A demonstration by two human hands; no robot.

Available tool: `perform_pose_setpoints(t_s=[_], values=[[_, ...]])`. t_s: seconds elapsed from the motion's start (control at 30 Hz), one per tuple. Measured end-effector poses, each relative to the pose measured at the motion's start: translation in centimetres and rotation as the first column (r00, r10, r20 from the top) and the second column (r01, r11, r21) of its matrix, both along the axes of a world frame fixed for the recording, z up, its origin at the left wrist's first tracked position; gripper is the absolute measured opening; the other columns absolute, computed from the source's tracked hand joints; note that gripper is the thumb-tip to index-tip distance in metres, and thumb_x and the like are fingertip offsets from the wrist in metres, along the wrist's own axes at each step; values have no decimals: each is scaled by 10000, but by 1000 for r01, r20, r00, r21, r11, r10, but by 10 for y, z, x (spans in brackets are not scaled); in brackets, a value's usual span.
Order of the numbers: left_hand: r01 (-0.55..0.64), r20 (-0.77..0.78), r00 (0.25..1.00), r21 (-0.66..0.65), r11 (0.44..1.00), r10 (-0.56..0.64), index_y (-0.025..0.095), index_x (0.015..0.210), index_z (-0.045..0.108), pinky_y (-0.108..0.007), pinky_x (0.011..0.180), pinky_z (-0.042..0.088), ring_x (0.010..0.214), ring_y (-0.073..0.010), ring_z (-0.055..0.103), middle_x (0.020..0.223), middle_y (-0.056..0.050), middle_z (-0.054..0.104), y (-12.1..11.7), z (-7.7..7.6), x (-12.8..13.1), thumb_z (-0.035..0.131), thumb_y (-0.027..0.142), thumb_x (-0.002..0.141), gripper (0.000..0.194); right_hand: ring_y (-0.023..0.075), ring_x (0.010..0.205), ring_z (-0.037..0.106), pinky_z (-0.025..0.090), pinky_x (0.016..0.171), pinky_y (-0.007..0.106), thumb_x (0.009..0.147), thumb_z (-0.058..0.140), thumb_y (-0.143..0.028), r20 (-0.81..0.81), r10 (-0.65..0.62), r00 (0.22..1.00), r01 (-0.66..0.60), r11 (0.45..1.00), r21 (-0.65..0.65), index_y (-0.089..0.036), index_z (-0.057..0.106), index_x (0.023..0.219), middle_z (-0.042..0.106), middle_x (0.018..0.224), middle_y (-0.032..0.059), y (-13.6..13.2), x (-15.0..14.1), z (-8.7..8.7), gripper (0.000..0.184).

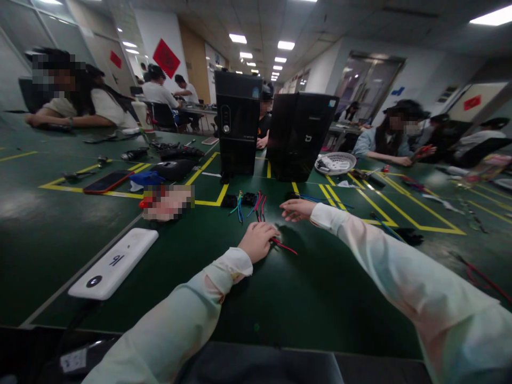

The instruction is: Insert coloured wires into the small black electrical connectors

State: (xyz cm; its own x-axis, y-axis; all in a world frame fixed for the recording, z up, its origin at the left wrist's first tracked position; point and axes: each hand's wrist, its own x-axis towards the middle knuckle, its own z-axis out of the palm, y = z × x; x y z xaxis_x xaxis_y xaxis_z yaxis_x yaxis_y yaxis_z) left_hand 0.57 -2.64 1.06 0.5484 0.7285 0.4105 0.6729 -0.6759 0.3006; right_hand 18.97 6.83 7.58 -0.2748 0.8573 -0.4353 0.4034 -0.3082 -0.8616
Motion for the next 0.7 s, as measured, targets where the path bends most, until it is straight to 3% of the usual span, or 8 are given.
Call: perform_pose_setpoints(t_s=[0.13,0.27,0.47,0.6,0.7], values=[[64,-70,996,64,996,-60,233,978,592,-377,984,246,1049,-172,468,1028,-9,595,2,-3,-1,481,86,746,297,79,534,545,404,478,182,749,586,-180,-103,-117,988,129,985,113,-158,566,847,609,650,3,-17,38,-39,102],[69,-89,994,90,994,-61,255,931,620,-386,997,228,1016,-164,488,979,13,609,8,-6,-2,518,261,833,141,58,542,500,397,506,184,748,547,-258,-285,-212,935,292,916,274,-182,564,865,579,676,-15,-27,62,-66,140],[33,-178,984,195,980,3,262,924,645,-382,982,230,971,-152,500,930,7,613,25,-9,2,500,266,868,156,64,507,468,353,469,202,633,621,-357,-373,-166,913,306,884,354,-178,582,827,554,641,-25,-21,66,-83,266],[39,-274,961,257,966,34,239,970,634,-351,902,296,934,-164,500,934,-15,599,33,-7,5,479,241,878,180,67,499,463,345,464,209,630,622,-387,-348,-116,930,259,878,401,-168,594,817,556,625,-21,-19,64,-87,289],[38,-304,952,262,964,45,212,1009,616,-326,829,331,888,-171,501,933,-38,587,33,-4,5,471,328,878,228,70,498,464,349,465,213,650,602,-417,-319,-95,943,237,864,444,-167,594,817,556,622,-15,-19,66,-89,301]])
